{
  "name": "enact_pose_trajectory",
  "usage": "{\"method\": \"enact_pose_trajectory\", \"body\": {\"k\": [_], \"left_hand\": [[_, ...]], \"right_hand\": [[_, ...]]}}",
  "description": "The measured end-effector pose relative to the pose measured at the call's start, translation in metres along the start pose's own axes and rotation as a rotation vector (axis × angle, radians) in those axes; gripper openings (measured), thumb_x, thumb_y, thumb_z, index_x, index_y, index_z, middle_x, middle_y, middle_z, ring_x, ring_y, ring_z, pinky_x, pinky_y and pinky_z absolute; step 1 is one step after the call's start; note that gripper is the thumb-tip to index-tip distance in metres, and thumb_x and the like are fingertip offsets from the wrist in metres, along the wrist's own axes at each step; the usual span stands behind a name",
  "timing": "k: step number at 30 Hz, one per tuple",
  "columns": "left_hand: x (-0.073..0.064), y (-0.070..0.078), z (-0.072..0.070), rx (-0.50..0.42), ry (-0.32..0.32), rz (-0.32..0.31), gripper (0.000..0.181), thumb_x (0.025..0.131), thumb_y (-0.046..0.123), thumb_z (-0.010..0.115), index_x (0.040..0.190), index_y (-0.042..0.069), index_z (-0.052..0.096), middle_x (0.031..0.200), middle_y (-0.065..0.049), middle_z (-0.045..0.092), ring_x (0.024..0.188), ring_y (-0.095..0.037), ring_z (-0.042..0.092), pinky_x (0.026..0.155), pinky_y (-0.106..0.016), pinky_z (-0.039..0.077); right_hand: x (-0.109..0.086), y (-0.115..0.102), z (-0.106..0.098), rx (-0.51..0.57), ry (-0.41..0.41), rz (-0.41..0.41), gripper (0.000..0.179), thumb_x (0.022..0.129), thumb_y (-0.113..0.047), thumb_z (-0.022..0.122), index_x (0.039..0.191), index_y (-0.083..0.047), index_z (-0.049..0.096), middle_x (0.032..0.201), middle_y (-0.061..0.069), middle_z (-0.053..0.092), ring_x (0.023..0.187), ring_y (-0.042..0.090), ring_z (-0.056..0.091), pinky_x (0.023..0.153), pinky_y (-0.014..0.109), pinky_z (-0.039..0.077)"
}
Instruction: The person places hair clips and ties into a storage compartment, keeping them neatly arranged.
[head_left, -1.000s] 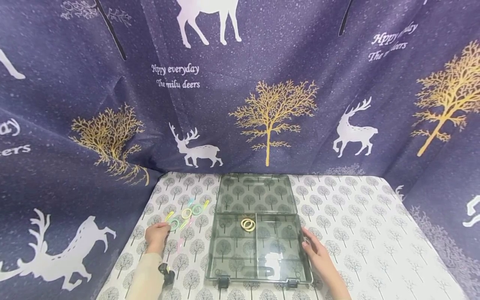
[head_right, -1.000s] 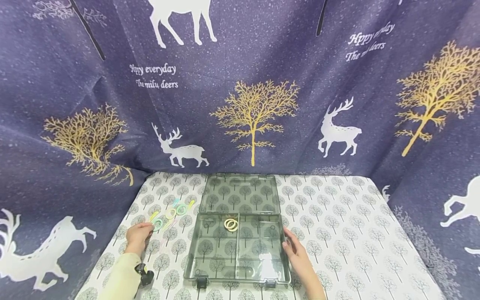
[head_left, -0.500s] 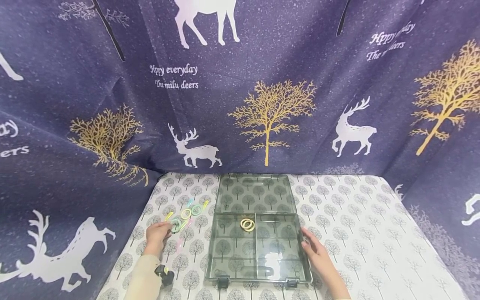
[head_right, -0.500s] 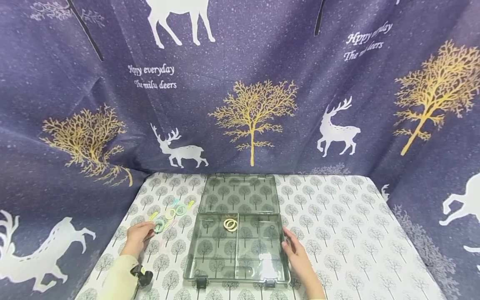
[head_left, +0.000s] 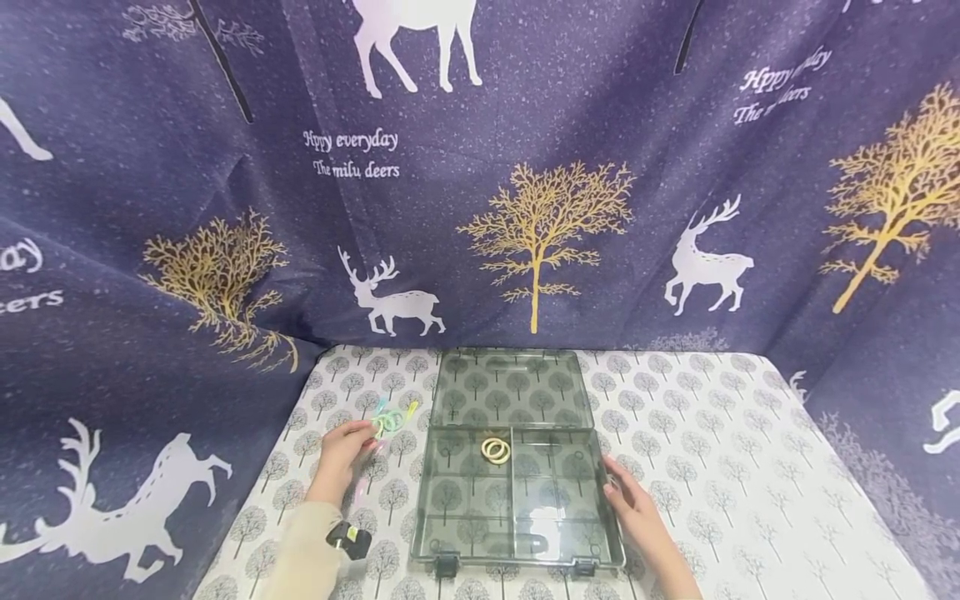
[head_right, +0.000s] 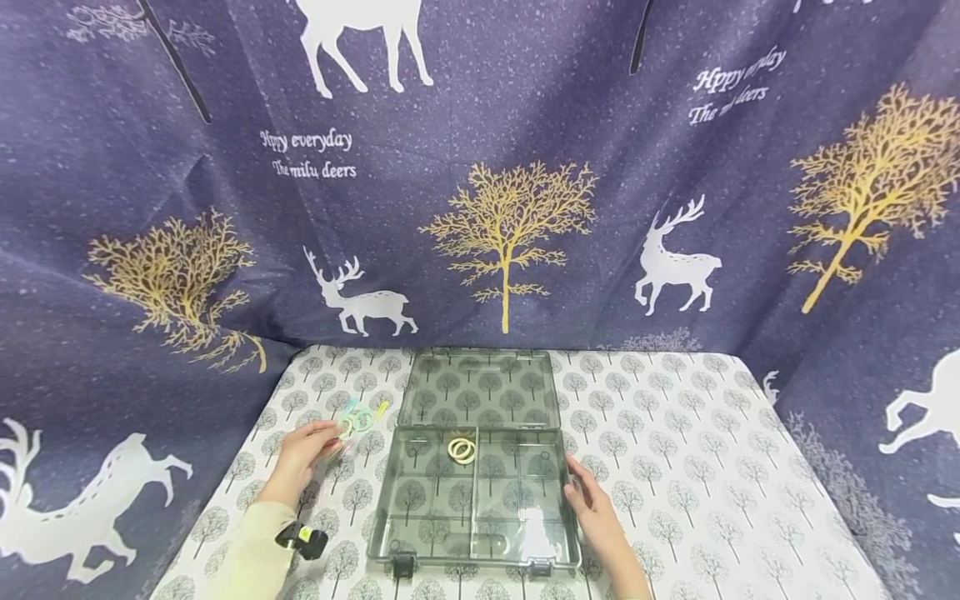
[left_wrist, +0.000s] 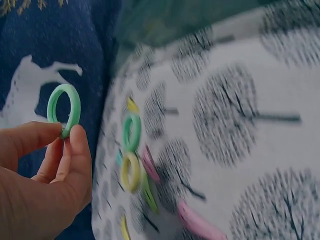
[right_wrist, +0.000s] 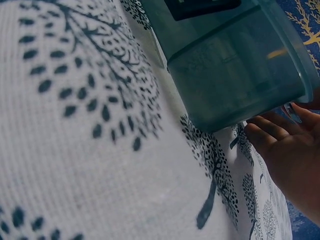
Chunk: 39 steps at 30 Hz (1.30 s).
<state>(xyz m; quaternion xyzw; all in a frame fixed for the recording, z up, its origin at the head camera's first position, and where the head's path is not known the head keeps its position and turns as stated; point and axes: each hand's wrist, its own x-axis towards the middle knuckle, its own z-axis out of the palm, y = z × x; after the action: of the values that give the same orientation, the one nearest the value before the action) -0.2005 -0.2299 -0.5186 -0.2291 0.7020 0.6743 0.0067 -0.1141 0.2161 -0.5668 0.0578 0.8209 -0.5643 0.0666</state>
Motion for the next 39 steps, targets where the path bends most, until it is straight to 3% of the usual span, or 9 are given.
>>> {"method": "enact_pose_trajectory", "body": {"k": [11,21,28,39], "left_hand": [[-0.009,0.015,0.048,-0.161,-0.119,0.023,0.032,0.086,-0.006,0.064,0.117,-0.013,0.056,0.092,-0.012,0.067,0.073,-0.013,0.066,0.078,-0.024,0.059],[-0.024,0.017,0.09,-0.19,-0.237,0.025,0.032,0.087,-0.008,0.061,0.117,-0.017,0.055,0.096,-0.021,0.065,0.07,-0.013,0.064,0.076,-0.026,0.06],[-0.024,0.001,0.109,-0.134,-0.297,-0.004,0.029,0.089,-0.006,0.06,0.116,-0.015,0.056,0.09,-0.012,0.062,0.071,-0.012,0.061,0.078,-0.026,0.06],[-0.024,-0.013,0.127,-0.036,-0.357,-0.065,0.03,0.087,-0.01,0.059,0.115,-0.019,0.055,0.096,-0.023,0.062,0.079,-0.021,0.066,0.081,-0.03,0.06]], "right_hand": [[0.0,0.0,0.0,-0.001,-0.003,-0.007,0.051,0.101,-0.029,0.047,0.148,-0.014,0.034,0.154,0.019,0.026,0.142,0.04,0.017,0.115,0.055,0.02],[0.001,0.002,0.001,-0.024,0.02,-0.046,0.051,0.1,-0.029,0.047,0.148,-0.013,0.035,0.154,0.02,0.027,0.141,0.041,0.02,0.114,0.056,0.022],[0.002,0.002,0.001,-0.038,0.018,-0.035,0.052,0.1,-0.032,0.047,0.148,-0.014,0.035,0.154,0.019,0.027,0.141,0.041,0.021,0.114,0.056,0.022],[0.003,0.006,0.001,-0.037,0.022,-0.048,0.053,0.1,-0.032,0.047,0.148,-0.013,0.034,0.153,0.02,0.028,0.141,0.042,0.022,0.114,0.055,0.023]]}}
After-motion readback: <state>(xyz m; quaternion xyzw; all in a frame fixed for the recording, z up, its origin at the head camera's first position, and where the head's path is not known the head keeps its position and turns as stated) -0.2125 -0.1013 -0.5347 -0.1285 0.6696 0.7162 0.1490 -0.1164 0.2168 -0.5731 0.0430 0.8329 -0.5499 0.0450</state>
